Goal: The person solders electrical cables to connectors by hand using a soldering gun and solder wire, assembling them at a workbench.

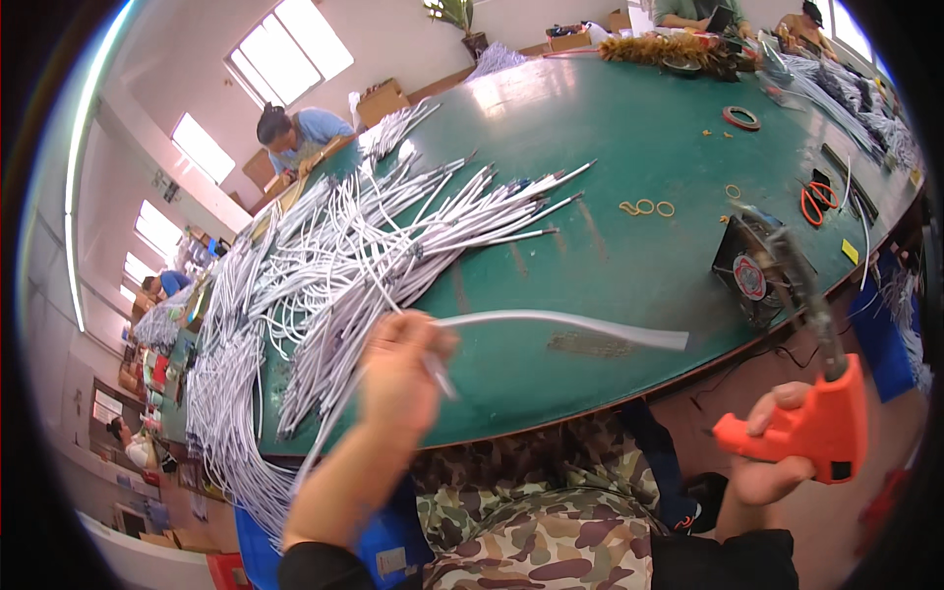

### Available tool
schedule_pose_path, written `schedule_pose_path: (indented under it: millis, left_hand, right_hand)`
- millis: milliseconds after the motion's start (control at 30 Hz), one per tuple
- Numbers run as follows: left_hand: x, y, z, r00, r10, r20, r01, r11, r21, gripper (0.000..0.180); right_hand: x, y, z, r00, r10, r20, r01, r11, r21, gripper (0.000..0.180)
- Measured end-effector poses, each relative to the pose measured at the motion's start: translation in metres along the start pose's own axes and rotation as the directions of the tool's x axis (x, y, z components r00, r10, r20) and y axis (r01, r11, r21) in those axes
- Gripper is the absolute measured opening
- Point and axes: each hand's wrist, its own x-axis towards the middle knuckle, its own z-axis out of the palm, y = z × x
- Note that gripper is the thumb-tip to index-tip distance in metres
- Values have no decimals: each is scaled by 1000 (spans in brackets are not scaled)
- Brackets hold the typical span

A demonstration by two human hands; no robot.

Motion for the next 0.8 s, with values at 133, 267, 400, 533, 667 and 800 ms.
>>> schedule_pose_path:
  millis: [133,267,400,533,667,800]
  left_hand:
    - [-28,-111,27,958,-278,-76,250,932,-261,8]
    - [-42,-94,30,910,-404,89,413,878,-241,31]
    - [-40,-52,8,756,-605,248,537,791,294,58]
    - [-29,1,10,776,-607,174,8,285,958,40]
    - [-9,-42,-4,774,-170,611,-598,125,792,26]
    - [-5,-50,-3,816,-276,507,-483,154,862,20]
  right_hand:
    - [-29,32,52,886,178,428,-349,863,365,72]
    - [-41,63,104,823,310,475,-455,861,226,70]
    - [-45,89,130,780,307,546,-514,812,277,65]
    - [-42,89,133,768,280,575,-504,819,274,67]
    - [-40,89,133,762,288,580,-506,824,255,68]
    - [-42,90,133,753,303,584,-518,820,242,70]
